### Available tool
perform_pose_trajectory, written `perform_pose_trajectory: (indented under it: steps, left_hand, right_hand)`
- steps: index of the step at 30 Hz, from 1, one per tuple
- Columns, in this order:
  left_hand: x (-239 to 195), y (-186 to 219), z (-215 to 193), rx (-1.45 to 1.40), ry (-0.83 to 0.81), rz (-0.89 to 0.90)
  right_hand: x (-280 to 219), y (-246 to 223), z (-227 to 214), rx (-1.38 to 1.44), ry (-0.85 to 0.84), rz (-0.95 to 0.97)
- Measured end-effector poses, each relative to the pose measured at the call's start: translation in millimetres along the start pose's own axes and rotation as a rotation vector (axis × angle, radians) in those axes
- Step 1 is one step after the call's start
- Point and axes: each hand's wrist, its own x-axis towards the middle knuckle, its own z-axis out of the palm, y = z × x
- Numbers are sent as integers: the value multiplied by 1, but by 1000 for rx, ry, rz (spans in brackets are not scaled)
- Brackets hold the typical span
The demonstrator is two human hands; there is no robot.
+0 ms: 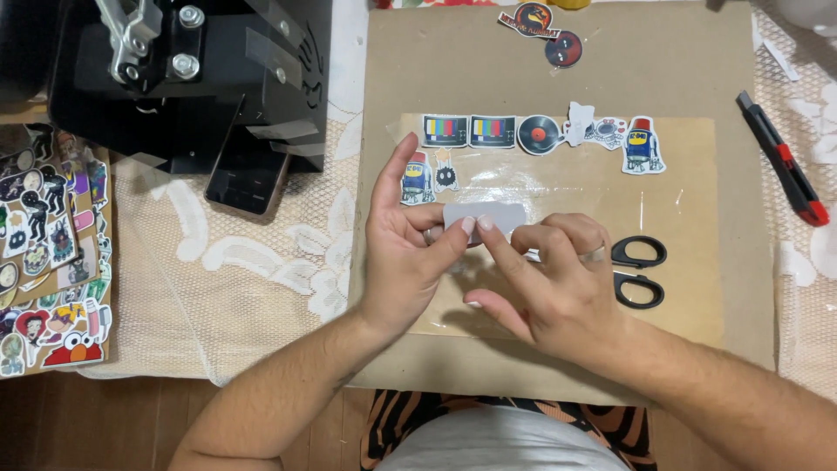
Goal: The person cuts out various stickers from a sheet using scissors. They peel the backing off the stickers and place them on a cardboard surface. They also handle several white mugs, placing them on the table and moving them around.
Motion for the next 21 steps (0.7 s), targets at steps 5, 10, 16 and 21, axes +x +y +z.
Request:
perform_pose_trajectory:
  steps: [5, 10, 16, 21]
  left_hand:
    - [0, 4, 2, -39, -52, -33]
    - [4, 6, 1, -147, -109, -133]
    - [8, 3, -3, -174, -146, -190]
    - [9, 0, -5, -273, -254, -281]
  right_hand:
    - [-5, 15, 1, 324, 140, 93]
    - [15, 30, -8, 345, 210, 16]
    - [20, 37, -12, 507, 190, -147]
    - [18, 39, -8, 734, 154, 48]
